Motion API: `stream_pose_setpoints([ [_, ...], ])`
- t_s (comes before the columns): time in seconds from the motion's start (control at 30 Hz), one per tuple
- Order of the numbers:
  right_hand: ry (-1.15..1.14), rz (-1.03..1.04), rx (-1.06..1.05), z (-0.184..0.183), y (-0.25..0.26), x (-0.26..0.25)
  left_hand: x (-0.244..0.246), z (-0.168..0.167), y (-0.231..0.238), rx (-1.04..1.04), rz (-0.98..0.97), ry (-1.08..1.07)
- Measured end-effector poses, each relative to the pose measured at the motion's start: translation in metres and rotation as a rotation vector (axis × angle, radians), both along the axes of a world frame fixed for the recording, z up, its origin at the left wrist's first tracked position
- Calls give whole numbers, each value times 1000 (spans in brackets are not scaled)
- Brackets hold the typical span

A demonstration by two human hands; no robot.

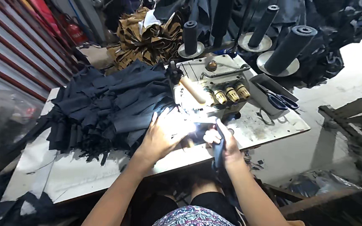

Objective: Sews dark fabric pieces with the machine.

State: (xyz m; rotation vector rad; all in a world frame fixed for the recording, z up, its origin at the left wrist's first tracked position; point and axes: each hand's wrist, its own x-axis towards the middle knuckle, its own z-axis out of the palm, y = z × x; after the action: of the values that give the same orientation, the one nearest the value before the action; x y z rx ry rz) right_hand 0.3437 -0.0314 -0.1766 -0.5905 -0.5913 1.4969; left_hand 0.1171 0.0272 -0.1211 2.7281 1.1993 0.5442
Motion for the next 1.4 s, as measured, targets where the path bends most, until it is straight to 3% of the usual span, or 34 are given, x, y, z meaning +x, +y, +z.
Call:
stream_pose_setpoints([
  [0.07, -323, 87, 86, 10, -15, -7, 3, 10, -21, -73, 30, -138],
  [0.13, -423, 265, 244, 19, -31, -15, 7, 18, -48, -136, -18, -291],
  [0.27, -473, 534, 666, 37, -36, -13, -2, 37, -72, -409, -313, -404],
  [0.37, -276, 577, 755, 40, -35, 4, -33, 62, -63, -301, -304, -428],
  [0.47, -33, 479, 638, 29, -28, 22, -74, 87, -28, 33, 61, -186],
  [0.57, -74, 314, 345, 9, -10, 16, -67, 75, -8, 208, 298, 38],
  [0.63, -59, 268, 172, -3, 0, 6, -43, 47, -14, 281, 179, 16],
  [0.7, 51, 261, 120, -14, 4, 5, -22, 9, -23, 258, 7, -60],
  [0.8, 254, 254, 104, -19, 4, 15, -15, -21, -28, 207, -61, -68],
  [1.0, 226, 232, 172, -13, 5, 19, -12, -10, -28, 218, -40, -30],
  [1.2, 470, 141, 91, -20, 11, 20, -4, -16, -40, 270, -49, 26],
  [1.4, 486, 107, 140, -19, 16, 18, 10, -19, -48, 227, 49, 5],
])
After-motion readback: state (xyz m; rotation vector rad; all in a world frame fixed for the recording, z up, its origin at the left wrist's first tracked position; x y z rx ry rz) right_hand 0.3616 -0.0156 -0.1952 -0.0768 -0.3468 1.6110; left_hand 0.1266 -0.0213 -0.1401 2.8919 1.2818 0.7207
